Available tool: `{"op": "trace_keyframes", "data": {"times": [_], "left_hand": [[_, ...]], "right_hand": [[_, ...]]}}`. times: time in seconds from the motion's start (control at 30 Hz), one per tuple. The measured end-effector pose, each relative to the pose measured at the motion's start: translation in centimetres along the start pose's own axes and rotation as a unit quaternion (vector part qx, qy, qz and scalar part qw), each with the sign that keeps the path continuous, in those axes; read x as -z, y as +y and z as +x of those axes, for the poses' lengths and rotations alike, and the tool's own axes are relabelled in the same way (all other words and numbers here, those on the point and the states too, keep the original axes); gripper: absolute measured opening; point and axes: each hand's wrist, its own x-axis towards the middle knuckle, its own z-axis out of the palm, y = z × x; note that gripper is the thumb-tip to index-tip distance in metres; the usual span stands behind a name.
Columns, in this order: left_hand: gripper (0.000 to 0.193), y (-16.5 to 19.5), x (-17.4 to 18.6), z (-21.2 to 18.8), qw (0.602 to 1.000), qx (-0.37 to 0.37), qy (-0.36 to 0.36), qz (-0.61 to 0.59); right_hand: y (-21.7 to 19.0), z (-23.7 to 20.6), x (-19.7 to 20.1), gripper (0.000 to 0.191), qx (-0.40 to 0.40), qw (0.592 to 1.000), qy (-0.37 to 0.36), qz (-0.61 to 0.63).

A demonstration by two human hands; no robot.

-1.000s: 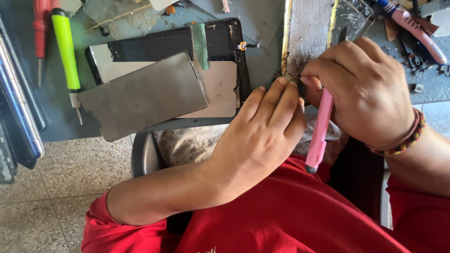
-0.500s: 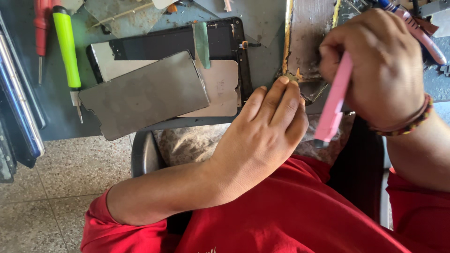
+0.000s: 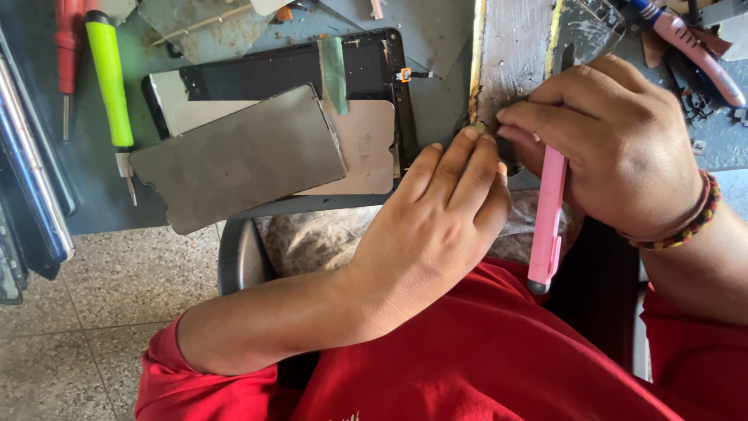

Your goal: The person holds a phone midframe flat on a cluttered repair bench and uses a pink utility knife to scrape old adhesive and glass residue from its edges, repositioning the frame and rotating it to work along different sides while debris accumulates on the table.

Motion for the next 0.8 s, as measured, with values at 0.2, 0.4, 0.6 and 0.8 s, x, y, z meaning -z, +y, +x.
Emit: {"op": "trace_keyframes", "data": {"times": [0.2,0.4,0.6,0.8], "left_hand": [[0.028,0.2,-0.2,0.1,1.000,0.002,0.004,0.007],[0.027,0.2,-0.2,-0.1,1.000,-0.002,0.002,0.006],[0.026,0.0,-0.2,0.1,1.000,-0.006,0.003,0.004],[0.029,0.0,-0.4,-0.2,1.000,-0.004,0.000,0.000]], "right_hand": [[0.8,0.0,-0.7,0.015,0.009,1.000,0.004,-0.026],[1.1,-1.0,-1.6,0.013,-0.020,0.999,0.008,-0.024],[2.4,-2.4,-2.6,0.017,-0.028,0.999,0.019,-0.022],[4.1,-3.2,-1.4,0.010,-0.023,0.996,0.059,-0.067]]}}
